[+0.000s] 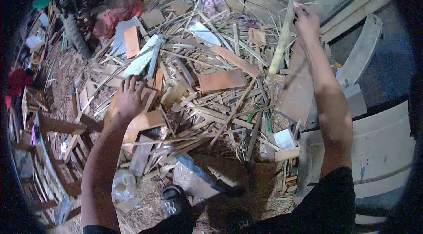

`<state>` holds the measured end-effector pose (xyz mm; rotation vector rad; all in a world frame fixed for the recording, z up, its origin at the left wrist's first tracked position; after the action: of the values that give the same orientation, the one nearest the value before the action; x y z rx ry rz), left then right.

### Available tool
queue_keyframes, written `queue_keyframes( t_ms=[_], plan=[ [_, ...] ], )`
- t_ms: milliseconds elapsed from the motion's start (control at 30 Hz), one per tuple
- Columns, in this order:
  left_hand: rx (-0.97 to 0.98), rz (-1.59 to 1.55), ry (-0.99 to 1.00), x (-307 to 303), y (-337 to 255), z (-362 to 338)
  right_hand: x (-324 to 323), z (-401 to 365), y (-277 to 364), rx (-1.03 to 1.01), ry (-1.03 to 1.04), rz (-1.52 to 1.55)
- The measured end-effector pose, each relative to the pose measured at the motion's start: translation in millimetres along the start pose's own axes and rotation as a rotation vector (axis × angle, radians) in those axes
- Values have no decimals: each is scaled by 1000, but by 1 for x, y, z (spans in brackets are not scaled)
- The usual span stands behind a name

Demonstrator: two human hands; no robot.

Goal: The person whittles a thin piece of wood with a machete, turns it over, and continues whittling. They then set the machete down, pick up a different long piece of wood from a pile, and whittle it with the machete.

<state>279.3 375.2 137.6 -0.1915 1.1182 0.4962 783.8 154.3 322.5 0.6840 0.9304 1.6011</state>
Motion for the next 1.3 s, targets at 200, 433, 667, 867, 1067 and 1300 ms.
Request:
queue_keyframes(
  t_ms=[200,433,667,867,1067,1300],
  plan=[
    [-116,-83,-31,-83,-25,-15,-6,-141,50,325,292,83],
    [-95,-145,-120,-194,-65,-31,-10,-302,78,21,501,243],
    [-184,-312,-84,-305,-94,-46,-14,-360,135,35,826,161],
    [-410,-572,158,-344,-117,-55,-15,-390,166,79,834,392],
    [-274,-783,-160,-361,-155,-48,-2,-431,196,-152,901,372],
    [-488,-815,-326,-357,-114,-86,16,-460,193,7,929,371]
  ],
)
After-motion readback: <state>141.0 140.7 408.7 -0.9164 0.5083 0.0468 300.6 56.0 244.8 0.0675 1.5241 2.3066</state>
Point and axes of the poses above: each hand's wrist, its own z-axis towards the middle knuckle, its own x-axis out of the palm, y = z × x, the point moved 7 cm from there along z, towards the middle knuckle, and after that the axes turned 10 degrees about -y, right-handed, at the moved point
